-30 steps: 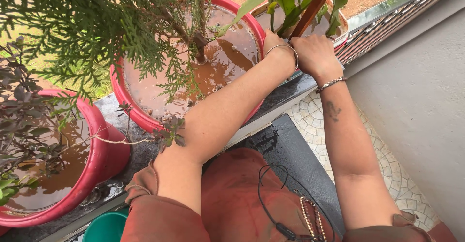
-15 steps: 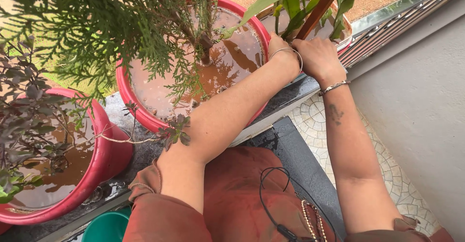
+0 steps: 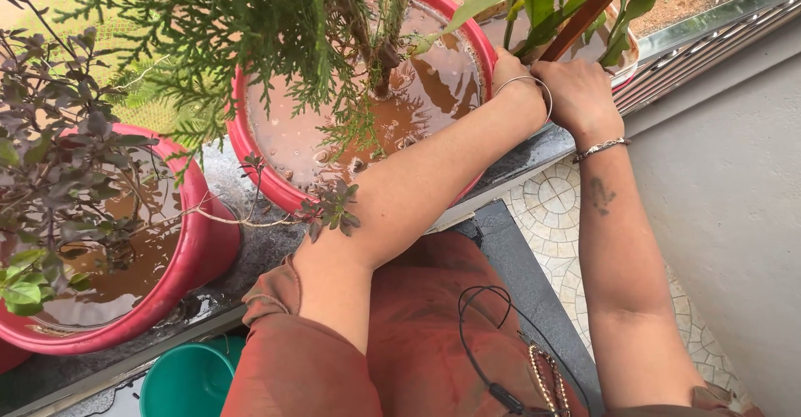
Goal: The person tends to several potted plants on a balcony by hand, pressing down the soil and adjusting the plants in red pots filled with water. They then pick up a green bucket and walk to another plant to water it.
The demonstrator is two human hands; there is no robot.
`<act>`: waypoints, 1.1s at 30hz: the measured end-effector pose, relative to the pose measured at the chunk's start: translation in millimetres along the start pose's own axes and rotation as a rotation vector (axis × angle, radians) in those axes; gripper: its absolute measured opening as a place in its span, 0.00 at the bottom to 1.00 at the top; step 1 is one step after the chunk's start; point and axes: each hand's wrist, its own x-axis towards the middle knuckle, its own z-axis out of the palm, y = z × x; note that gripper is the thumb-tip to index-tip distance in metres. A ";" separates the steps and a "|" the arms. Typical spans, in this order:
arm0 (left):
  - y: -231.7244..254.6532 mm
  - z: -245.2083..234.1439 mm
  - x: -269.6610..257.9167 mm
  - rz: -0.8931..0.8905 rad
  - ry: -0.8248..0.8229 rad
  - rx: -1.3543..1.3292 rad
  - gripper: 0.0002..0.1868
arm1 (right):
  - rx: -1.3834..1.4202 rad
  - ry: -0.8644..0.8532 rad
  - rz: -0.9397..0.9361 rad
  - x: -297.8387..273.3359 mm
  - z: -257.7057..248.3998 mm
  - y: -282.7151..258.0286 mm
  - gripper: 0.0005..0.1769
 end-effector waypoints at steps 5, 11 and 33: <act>0.1 1.8 4.9 0.009 0.013 -0.010 0.24 | -0.009 -0.003 -0.001 1.2 -2.5 0.1 0.08; 1.1 -3.0 0.9 -0.004 -0.039 0.025 0.26 | 0.018 -0.029 0.035 1.5 -7.6 -4.7 0.09; -41.3 -17.6 -67.5 0.108 0.142 -0.348 0.18 | 0.403 0.058 -0.195 -32.0 -83.4 -36.9 0.14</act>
